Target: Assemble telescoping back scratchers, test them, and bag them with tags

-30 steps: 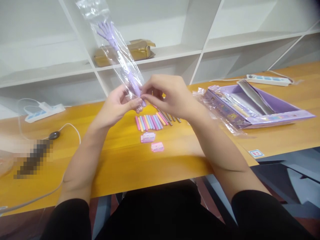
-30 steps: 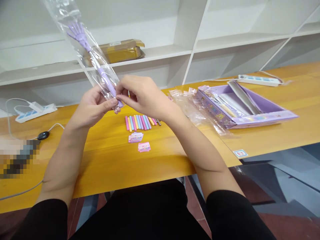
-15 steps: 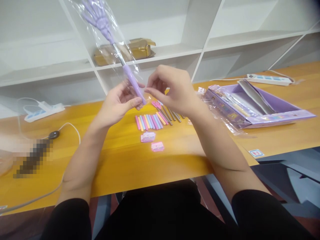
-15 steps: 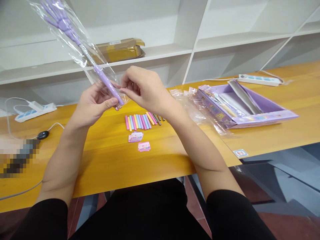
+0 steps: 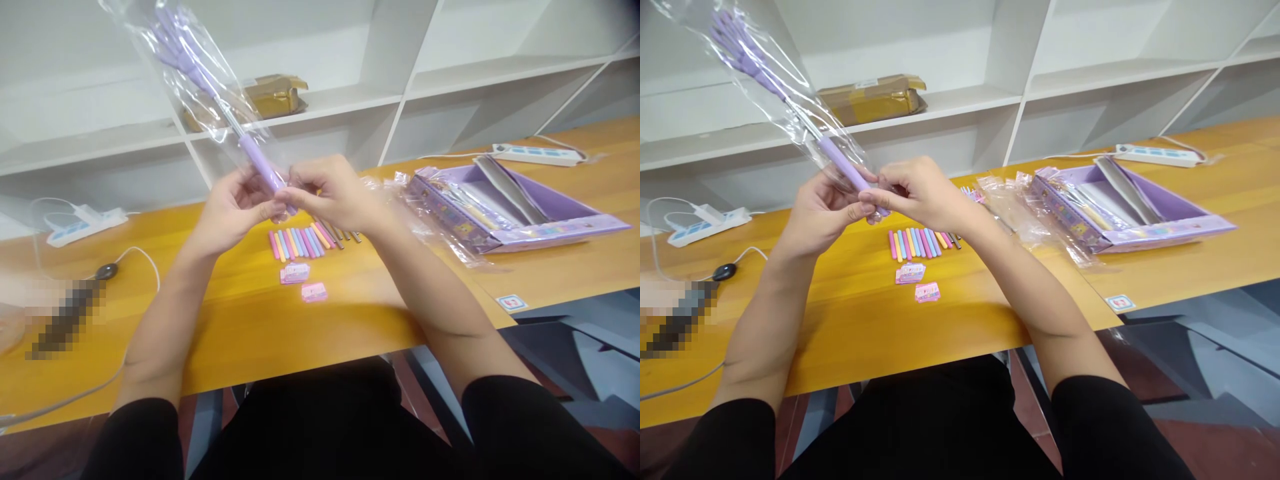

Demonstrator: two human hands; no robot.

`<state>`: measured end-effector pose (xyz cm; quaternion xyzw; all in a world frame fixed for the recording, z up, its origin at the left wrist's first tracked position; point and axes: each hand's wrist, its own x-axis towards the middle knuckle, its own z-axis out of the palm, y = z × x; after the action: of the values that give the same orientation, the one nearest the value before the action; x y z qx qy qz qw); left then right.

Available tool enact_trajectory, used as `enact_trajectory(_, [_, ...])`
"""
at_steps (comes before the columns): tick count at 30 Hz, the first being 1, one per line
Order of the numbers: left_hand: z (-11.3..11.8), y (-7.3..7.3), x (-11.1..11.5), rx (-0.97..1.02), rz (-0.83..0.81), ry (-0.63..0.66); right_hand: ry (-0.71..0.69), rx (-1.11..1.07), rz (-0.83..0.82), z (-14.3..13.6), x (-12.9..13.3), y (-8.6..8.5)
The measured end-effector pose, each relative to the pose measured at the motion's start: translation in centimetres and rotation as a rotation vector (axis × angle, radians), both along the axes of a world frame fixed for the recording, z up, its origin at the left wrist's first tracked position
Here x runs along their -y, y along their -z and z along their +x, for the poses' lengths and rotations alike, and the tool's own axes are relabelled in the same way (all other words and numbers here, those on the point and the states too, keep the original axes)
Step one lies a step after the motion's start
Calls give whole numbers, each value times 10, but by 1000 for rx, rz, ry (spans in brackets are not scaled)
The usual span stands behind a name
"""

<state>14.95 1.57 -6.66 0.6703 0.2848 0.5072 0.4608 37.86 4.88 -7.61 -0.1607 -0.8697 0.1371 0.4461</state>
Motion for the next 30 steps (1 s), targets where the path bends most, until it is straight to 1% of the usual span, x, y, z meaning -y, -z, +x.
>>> enact_trajectory(4, [-2, 1, -3, -6, 42, 15, -31, -35, -78, 0, -1, -1])
enact_trajectory(9, [-4, 2, -5, -15, -5, -15, -70, -40, -163, 1, 1, -3])
enact_trajectory(11, [-5, 2, -5, -16, 4, -6, -90, -41, -190, 1, 1, -3])
enact_trajectory(14, [-8, 2, -7, -37, 60, 38, -129, -58, -214, 1, 0, -3])
enact_trajectory(20, [-16, 9, -23, -79, 212, 148, -223, -91, -257, 0, -3, 1])
enact_trajectory(25, [-19, 8, -26, -129, 278, 166, -282, -99, -307, -1, -4, 2])
enact_trajectory(30, [-22, 6, -24, -146, 293, 186, -339, -102, -305, 1, -5, 3])
